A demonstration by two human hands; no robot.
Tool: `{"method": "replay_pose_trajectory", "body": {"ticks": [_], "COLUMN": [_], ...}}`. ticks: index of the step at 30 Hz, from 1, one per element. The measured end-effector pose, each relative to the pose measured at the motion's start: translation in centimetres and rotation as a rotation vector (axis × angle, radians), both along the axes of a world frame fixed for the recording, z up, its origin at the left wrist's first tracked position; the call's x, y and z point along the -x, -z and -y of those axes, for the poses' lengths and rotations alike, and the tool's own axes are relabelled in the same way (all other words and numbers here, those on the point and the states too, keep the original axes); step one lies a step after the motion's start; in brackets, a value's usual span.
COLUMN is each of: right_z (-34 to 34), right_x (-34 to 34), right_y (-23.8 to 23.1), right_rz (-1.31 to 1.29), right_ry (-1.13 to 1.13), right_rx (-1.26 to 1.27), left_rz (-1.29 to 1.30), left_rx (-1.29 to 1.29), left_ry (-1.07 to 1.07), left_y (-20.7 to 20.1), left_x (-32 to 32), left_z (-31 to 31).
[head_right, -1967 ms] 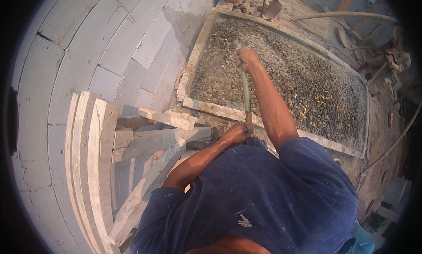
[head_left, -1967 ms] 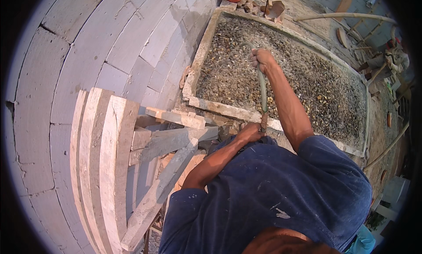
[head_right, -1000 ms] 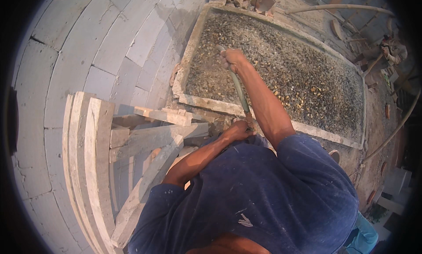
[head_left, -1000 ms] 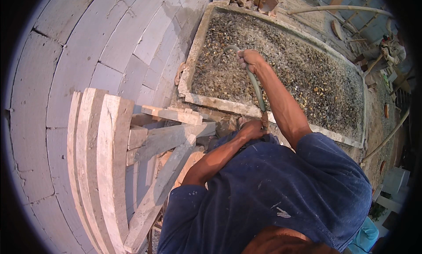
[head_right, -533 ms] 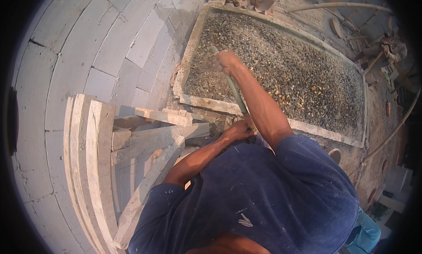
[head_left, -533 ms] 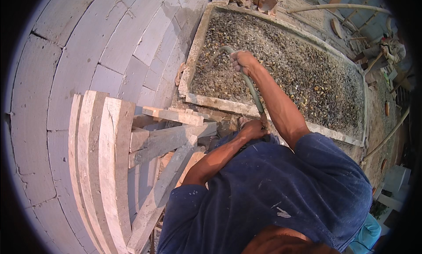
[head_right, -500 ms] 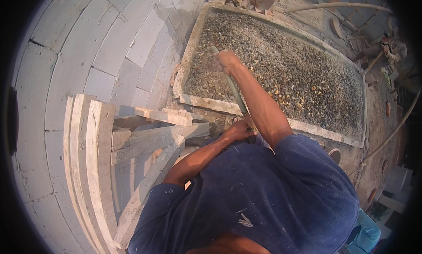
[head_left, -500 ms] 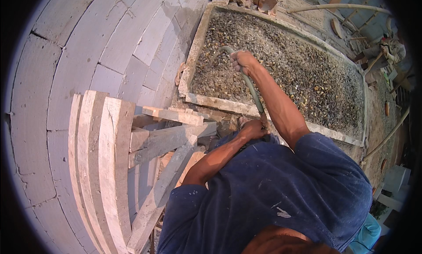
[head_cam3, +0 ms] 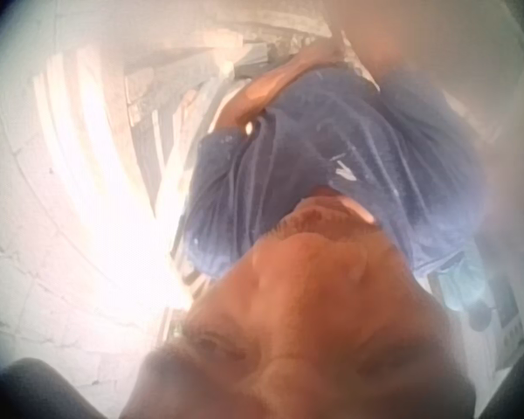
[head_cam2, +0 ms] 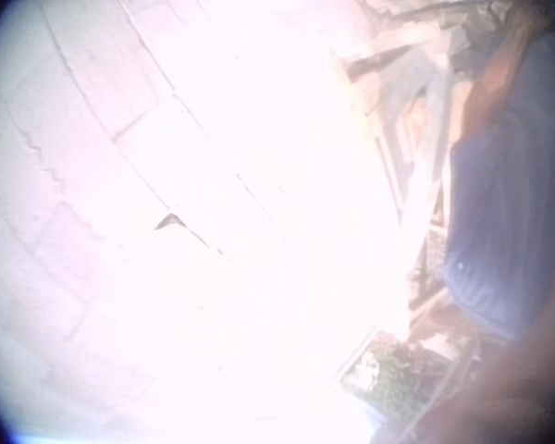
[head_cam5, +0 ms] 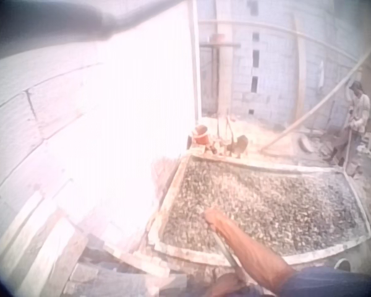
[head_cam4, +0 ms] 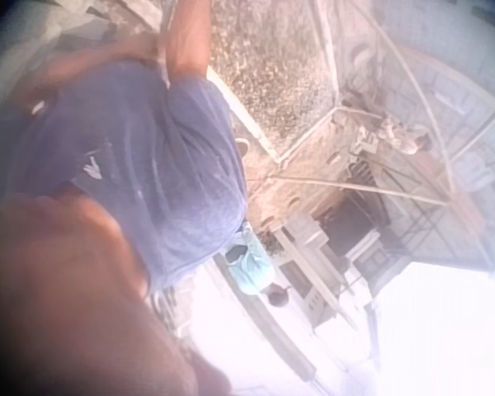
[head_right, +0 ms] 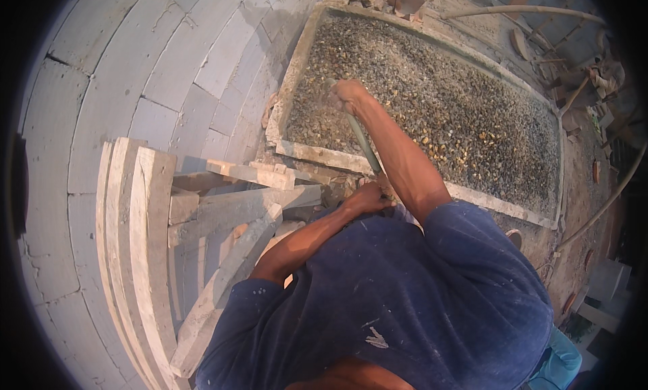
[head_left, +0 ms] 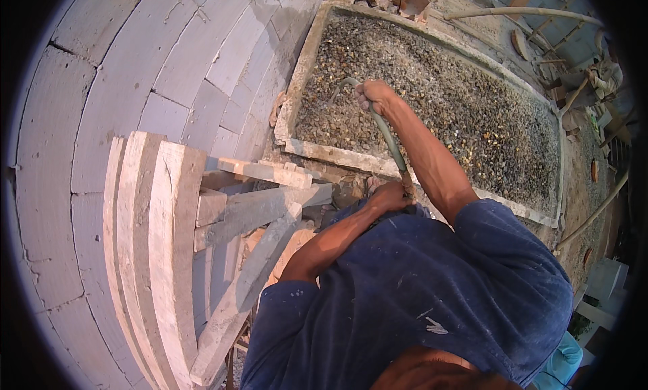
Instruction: The person walks to a rectangular concrete slab and uses a hose to spray water over its surface. They move the hose in a sweeping pattern to wet the aggregate and cement mixture.
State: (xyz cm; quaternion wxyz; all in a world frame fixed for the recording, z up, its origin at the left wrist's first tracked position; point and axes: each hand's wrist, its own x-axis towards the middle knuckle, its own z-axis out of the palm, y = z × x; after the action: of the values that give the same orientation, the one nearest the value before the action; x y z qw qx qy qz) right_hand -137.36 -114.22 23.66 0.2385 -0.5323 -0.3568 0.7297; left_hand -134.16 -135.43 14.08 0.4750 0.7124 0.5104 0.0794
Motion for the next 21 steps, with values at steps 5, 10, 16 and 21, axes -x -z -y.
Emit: {"method": "replay_pose_trajectory", "body": {"ticks": [5, 10, 16, 21], "right_z": [0.0, 0.7, 1.7, 1.7], "right_x": [0.0, 0.3, 0.3, -0.9], "right_y": [1.4, 1.3, 0.5, 1.0], "right_rz": [-0.054, -0.083, -0.051, 0.009], "right_ry": [-0.046, -0.043, 0.026, 0.090], "right_rx": [0.026, 0.025, 0.040, 0.041], "left_rz": [-0.057, -0.071, 0.023, -0.019], "left_rx": [0.022, 0.062, -0.028, -0.021], "left_ry": [0.053, 0.038, -0.012, 0.111], "left_y": [-1.1, -1.6, 1.6, 1.8], "left_x": [0.0, -0.1, -0.8, -1.4], "left_z": [-0.1, -0.1, 0.6, 0.8]}}
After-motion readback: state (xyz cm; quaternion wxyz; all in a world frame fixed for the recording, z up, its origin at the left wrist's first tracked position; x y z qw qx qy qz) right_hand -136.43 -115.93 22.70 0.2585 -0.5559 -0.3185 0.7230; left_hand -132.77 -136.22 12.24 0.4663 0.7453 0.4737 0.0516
